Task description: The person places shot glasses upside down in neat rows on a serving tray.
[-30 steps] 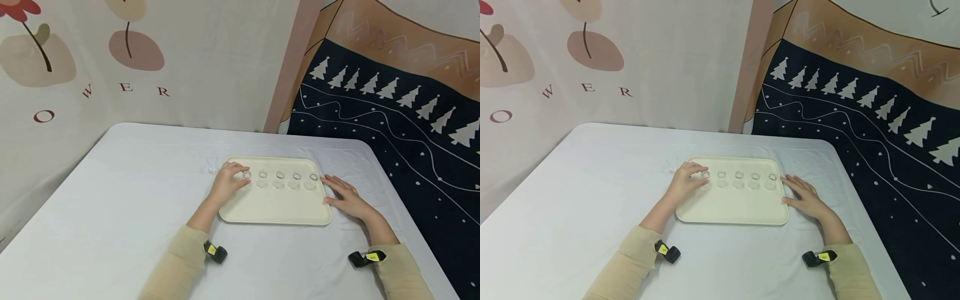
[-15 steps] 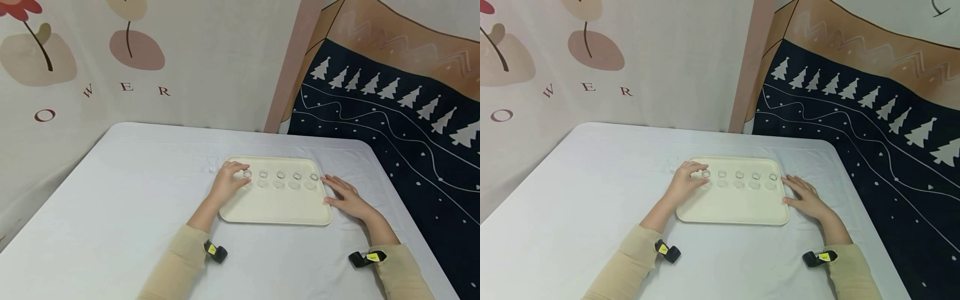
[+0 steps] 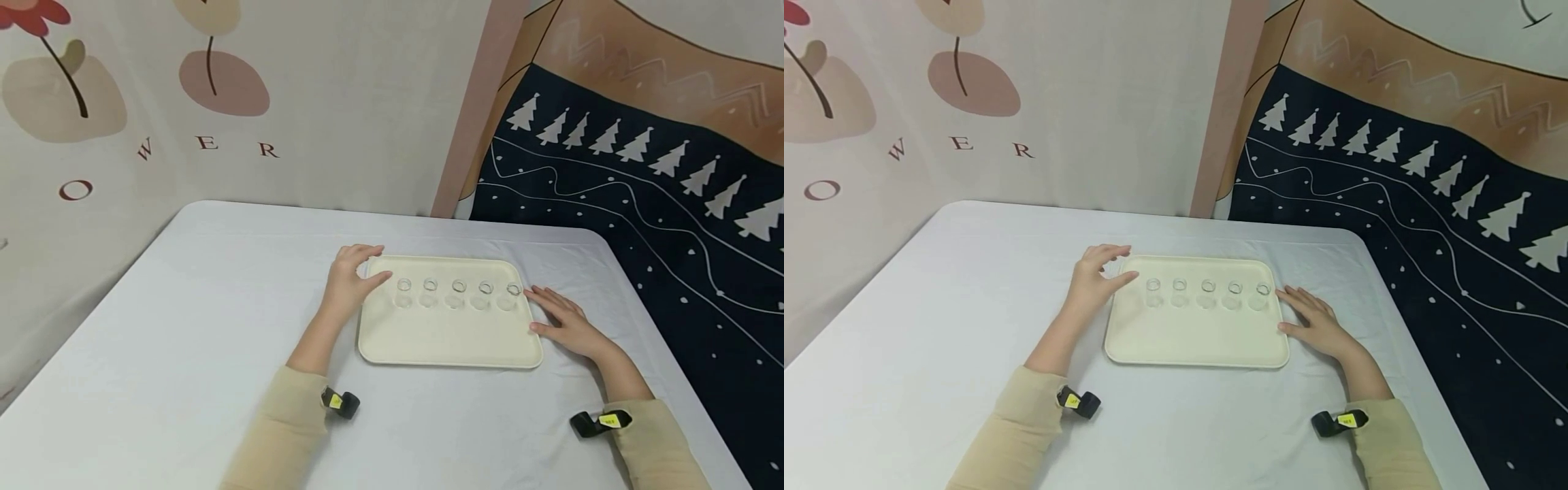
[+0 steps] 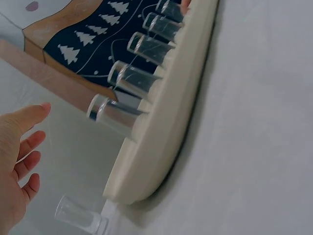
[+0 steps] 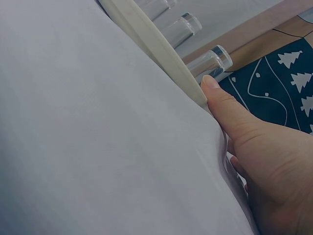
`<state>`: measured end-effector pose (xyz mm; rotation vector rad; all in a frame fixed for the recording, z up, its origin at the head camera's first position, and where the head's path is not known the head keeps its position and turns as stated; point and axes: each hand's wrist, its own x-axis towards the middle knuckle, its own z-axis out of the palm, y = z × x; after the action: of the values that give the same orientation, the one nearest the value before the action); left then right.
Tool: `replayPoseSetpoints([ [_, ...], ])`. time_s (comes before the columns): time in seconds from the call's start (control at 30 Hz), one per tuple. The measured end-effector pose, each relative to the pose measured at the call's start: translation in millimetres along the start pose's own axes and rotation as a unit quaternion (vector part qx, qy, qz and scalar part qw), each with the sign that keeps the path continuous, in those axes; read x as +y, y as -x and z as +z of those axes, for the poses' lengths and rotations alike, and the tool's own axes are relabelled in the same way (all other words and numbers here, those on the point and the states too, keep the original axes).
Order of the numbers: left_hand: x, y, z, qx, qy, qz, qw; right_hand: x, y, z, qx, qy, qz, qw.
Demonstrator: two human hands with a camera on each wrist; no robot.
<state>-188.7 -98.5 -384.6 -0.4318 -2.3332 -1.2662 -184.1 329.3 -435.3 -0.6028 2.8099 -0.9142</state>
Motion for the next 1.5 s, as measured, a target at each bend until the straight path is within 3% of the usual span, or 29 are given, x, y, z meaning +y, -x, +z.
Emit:
replayPoseSetpoints([
  [0.17,-12.0,-2.0,-14.7,0.040,0.015,-0.018,0.9989,0.3,0.1,0.0,0.000,0.000,-0.001,1.000],
  [0.43,-33.0,1.2,-26.3,0.056,0.032,-0.075,0.9951,-1.6,0.7,-0.2,0.003,-0.004,-0.002,1.000],
  [1.03,-62.0,12.1,-26.4,-0.014,0.038,-0.223,0.9739,-2.1,1.0,-0.1,0.002,-0.005,0.001,1.000],
  [1.23,-67.7,14.4,-23.1,-0.020,0.034,-0.236,0.9709,-2.6,1.7,-0.2,0.004,-0.004,0.003,1.000],
  [1.5,-75.0,15.4,-20.4,-0.020,0.029,-0.226,0.9734,-2.7,1.1,-0.2,0.002,-0.001,0.004,1.000],
])
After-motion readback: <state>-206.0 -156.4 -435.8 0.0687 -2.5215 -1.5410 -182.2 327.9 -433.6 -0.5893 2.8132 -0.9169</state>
